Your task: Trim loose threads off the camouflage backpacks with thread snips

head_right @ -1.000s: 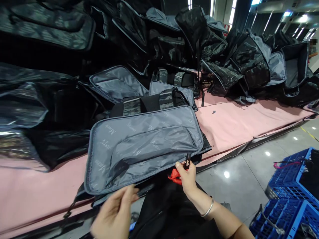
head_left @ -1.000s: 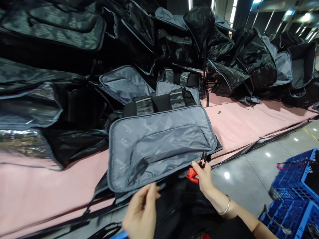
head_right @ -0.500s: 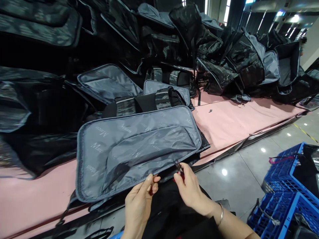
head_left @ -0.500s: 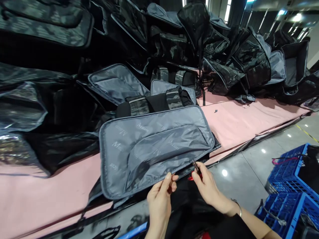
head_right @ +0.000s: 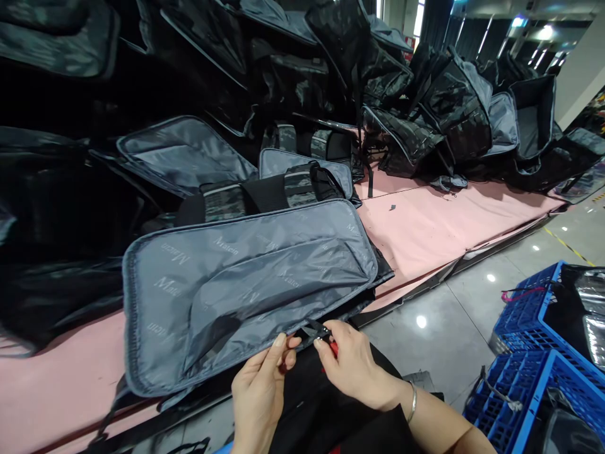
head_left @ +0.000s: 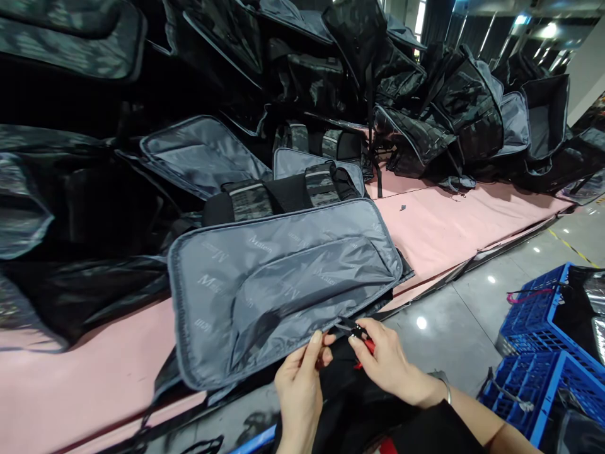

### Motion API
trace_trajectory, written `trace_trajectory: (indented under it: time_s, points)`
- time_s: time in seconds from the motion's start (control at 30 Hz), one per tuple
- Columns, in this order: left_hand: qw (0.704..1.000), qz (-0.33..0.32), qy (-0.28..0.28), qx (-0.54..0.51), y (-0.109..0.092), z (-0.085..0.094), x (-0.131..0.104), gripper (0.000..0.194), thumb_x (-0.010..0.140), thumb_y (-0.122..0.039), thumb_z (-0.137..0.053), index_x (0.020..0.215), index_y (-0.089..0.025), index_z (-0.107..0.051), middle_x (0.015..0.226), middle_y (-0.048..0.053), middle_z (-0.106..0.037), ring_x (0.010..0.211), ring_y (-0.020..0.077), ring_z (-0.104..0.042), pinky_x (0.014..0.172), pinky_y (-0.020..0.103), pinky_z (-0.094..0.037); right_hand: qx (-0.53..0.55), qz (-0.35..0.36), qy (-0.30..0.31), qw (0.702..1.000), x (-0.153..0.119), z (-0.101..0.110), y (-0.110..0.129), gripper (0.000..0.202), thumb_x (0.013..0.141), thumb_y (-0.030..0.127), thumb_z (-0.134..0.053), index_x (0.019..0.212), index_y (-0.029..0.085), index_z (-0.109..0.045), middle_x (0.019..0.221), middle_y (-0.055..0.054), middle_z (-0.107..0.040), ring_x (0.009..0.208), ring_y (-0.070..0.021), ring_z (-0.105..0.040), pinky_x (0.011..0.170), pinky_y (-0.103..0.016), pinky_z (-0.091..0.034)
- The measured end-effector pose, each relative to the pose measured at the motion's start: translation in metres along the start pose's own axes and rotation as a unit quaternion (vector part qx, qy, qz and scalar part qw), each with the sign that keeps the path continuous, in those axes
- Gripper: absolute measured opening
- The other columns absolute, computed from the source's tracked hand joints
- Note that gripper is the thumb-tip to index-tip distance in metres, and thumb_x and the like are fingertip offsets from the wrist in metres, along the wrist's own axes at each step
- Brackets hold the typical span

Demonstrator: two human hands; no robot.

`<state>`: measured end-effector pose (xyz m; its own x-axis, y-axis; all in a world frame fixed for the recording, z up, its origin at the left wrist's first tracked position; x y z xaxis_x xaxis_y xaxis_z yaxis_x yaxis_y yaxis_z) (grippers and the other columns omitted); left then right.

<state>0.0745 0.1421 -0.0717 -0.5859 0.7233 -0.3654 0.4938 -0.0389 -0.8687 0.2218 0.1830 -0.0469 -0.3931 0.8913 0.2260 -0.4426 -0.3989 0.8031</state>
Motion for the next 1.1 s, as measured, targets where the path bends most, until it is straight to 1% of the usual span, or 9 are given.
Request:
trace_trajectory:
  time_s: [0.1,0.23,0.47,0.53,0.63,0.77,0.9,1.0,1.1]
  points:
    - [1.000,-0.008,0.003,0.005,0.000,0.000,0.000,0.034,0.049,-0.037,-0.083,0.065,-0.011,-0.069,0.064,0.007,-0.067,0.048,0.0091,-0.046,0.046,0.023,-0.039,-0.009,-0.002,0.003,1.000,0.004,0.002,-0.003,0.022,0.088,0.028,-0.047,0.108,0.020,-0.055,0.089,-0.005,-0.063,0.076,-0.0172,-0.060,0.072,-0.027,-0.046]
    - [1.000,-0.014,0.001,0.012,0.000,0.000,0.001,0.032,0.051,-0.036,-0.082,0.065,-0.011,-0.069,0.063,0.007,-0.067,0.047,0.0083,-0.045,0.045,0.022,-0.036,0.007,0.011,-0.020,1.000,0.008,0.003,-0.009,0.022,0.088,0.029,-0.047,0.106,0.020,-0.055,0.086,-0.004,-0.063,0.076,-0.0166,-0.059,0.072,-0.026,-0.045]
    - [1.000,0.011,-0.008,-0.009,-0.002,-0.001,0.000,0.034,0.044,-0.037,-0.084,0.063,-0.012,-0.070,0.061,0.006,-0.067,0.048,0.0081,-0.046,0.045,0.021,-0.037,0.144,-0.052,-0.024,0.988,0.001,-0.013,-0.017,0.017,0.089,0.033,-0.045,0.096,0.020,-0.053,0.072,0.001,-0.057,0.064,-0.0134,-0.053,0.062,-0.023,-0.043]
    - [1.000,0.015,-0.009,-0.011,-0.002,-0.001,-0.001,0.034,0.045,-0.036,-0.084,0.063,-0.011,-0.070,0.061,0.006,-0.067,0.048,0.0077,-0.045,0.045,0.020,-0.037,0.116,-0.043,-0.028,0.992,-0.001,-0.016,-0.017,0.019,0.090,0.033,-0.044,0.099,0.019,-0.052,0.076,-0.001,-0.058,0.067,-0.0148,-0.055,0.064,-0.024,-0.043]
    - [1.000,0.007,-0.005,-0.005,-0.003,-0.001,-0.001,0.032,0.047,-0.036,-0.083,0.063,-0.011,-0.069,0.061,0.007,-0.067,0.046,0.0070,-0.044,0.045,0.021,-0.036,0.016,0.003,-0.041,0.999,-0.002,-0.018,-0.016,0.024,0.092,0.032,-0.039,0.107,0.017,-0.050,0.085,-0.006,-0.062,0.075,-0.0186,-0.059,0.068,-0.027,-0.044]
    - [1.000,-0.003,-0.006,0.004,-0.003,-0.001,-0.001,0.032,0.049,-0.037,-0.082,0.064,-0.011,-0.069,0.062,0.007,-0.067,0.046,0.0077,-0.043,0.044,0.022,-0.036,-0.070,0.040,-0.039,0.996,-0.001,-0.019,-0.013,0.027,0.094,0.032,-0.032,0.103,0.017,-0.053,0.084,-0.008,-0.063,0.074,-0.0196,-0.061,0.063,-0.027,-0.043]
    - [1.000,-0.008,-0.004,0.010,-0.006,-0.003,-0.002,0.031,0.050,-0.036,-0.081,0.063,-0.011,-0.069,0.061,0.006,-0.066,0.046,0.0080,-0.043,0.044,0.023,-0.036,-0.081,0.057,-0.023,0.995,0.001,-0.018,-0.011,0.030,0.096,0.032,-0.029,0.095,0.017,-0.055,0.080,-0.008,-0.063,0.068,-0.0186,-0.060,0.058,-0.026,-0.041]
    - [1.000,-0.006,-0.003,0.005,-0.007,-0.003,-0.003,0.030,0.050,-0.035,-0.081,0.064,-0.011,-0.069,0.061,0.005,-0.066,0.046,0.0075,-0.043,0.045,0.023,-0.036,-0.071,0.058,-0.014,0.996,0.002,-0.013,-0.012,0.029,0.096,0.032,-0.029,0.095,0.018,-0.055,0.078,-0.006,-0.062,0.069,-0.0173,-0.060,0.061,-0.025,-0.040]
    - [1.000,-0.001,-0.007,-0.003,-0.006,-0.002,-0.003,0.032,0.049,-0.036,-0.082,0.064,-0.011,-0.069,0.060,0.005,-0.066,0.046,0.0072,-0.043,0.045,0.022,-0.036,-0.086,0.055,0.017,0.995,0.005,-0.006,-0.012,0.028,0.096,0.033,-0.029,0.094,0.019,-0.053,0.076,-0.004,-0.061,0.069,-0.0168,-0.060,0.061,-0.024,-0.040]
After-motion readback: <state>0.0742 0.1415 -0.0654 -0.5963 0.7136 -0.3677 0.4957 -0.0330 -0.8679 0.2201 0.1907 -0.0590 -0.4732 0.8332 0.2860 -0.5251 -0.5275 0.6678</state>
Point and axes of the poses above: each hand's wrist, its own x-axis towards the middle knuckle, its own z-axis out of the back of the hand, y = z × x, the point moved 5 cm from there along x, towards the middle knuckle
